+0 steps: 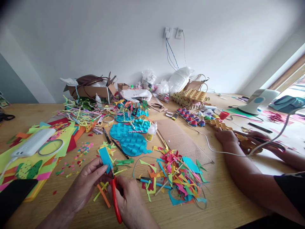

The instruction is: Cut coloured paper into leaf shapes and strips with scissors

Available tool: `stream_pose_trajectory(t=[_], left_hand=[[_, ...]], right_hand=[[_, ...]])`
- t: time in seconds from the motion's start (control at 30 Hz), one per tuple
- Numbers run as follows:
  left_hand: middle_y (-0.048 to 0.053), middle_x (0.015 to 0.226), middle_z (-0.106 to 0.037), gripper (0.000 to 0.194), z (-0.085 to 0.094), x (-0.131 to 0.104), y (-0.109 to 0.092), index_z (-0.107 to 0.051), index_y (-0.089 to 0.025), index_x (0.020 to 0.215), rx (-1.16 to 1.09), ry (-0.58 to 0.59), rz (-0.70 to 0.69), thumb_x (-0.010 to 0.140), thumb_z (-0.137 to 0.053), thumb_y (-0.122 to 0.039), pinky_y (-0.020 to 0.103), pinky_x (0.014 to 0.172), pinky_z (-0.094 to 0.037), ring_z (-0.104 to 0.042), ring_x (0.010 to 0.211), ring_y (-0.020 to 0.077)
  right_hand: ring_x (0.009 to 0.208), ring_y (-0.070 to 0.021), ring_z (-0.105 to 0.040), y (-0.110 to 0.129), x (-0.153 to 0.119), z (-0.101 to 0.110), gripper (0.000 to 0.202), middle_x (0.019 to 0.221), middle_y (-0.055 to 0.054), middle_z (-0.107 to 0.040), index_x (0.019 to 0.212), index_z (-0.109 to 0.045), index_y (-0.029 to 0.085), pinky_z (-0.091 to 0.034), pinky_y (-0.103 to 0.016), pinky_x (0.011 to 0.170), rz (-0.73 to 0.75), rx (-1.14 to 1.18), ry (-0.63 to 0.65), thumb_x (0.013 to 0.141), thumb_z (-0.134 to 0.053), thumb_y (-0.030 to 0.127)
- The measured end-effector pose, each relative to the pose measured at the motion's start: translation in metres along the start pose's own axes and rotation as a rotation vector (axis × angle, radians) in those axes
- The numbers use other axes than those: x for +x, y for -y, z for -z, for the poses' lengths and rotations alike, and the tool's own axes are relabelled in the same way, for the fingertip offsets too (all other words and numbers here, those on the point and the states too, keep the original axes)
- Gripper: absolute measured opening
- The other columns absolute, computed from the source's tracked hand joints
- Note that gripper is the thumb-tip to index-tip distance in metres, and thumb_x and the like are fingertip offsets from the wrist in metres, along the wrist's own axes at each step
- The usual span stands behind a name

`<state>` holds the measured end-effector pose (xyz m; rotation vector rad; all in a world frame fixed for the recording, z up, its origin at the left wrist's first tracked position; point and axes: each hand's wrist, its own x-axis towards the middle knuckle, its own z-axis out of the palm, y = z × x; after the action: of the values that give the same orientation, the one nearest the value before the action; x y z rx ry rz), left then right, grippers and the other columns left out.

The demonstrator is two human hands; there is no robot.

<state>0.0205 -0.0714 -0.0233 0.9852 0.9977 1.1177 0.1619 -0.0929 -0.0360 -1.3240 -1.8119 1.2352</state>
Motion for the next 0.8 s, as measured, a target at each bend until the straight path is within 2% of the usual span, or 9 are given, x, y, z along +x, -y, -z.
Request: stream_pose_trajectory(t=[0.43,0.63,0.8], left_hand=[[0.002,0.075,-0.065,0.015,0.001,0.000,0.003,-0.063,-0.017,0.087,-0.034,0.017,0.015,0.076,-0.057,-0.024,0.029,0.063,-0.050,-0.059,0.067,0.0170],[0.002,0.074,-0.065,0.015,0.003,0.001,0.006,-0.064,-0.016,0.087,-0.049,0.020,0.026,0.076,-0.057,-0.024,0.029,0.064,-0.050,-0.059,0.067,0.0164],[0.000,0.071,-0.063,0.013,0.003,0.003,0.007,-0.064,-0.017,0.084,-0.056,0.007,0.042,0.075,-0.059,-0.025,0.027,0.062,-0.050,-0.057,0.064,0.0144]], right_hand=[[0.051,-0.0081,-0.031,-0.008,0.001,-0.005,0.031,0.053,0.005,-0.033,0.059,-0.040,0.017,-0.022,-0.020,0.045,0.027,0.055,-0.015,0.084,-0.040,0.034],[0.051,-0.0078,-0.031,-0.020,0.002,-0.011,0.035,0.054,0.004,-0.036,0.057,-0.039,0.017,-0.022,-0.020,0.045,0.068,0.009,-0.084,0.085,-0.039,0.038],[0.051,-0.0079,-0.033,-0.021,0.002,-0.012,0.036,0.054,0.004,-0.039,0.057,-0.041,0.016,-0.024,-0.020,0.046,0.087,-0.021,-0.105,0.085,-0.038,0.038]])
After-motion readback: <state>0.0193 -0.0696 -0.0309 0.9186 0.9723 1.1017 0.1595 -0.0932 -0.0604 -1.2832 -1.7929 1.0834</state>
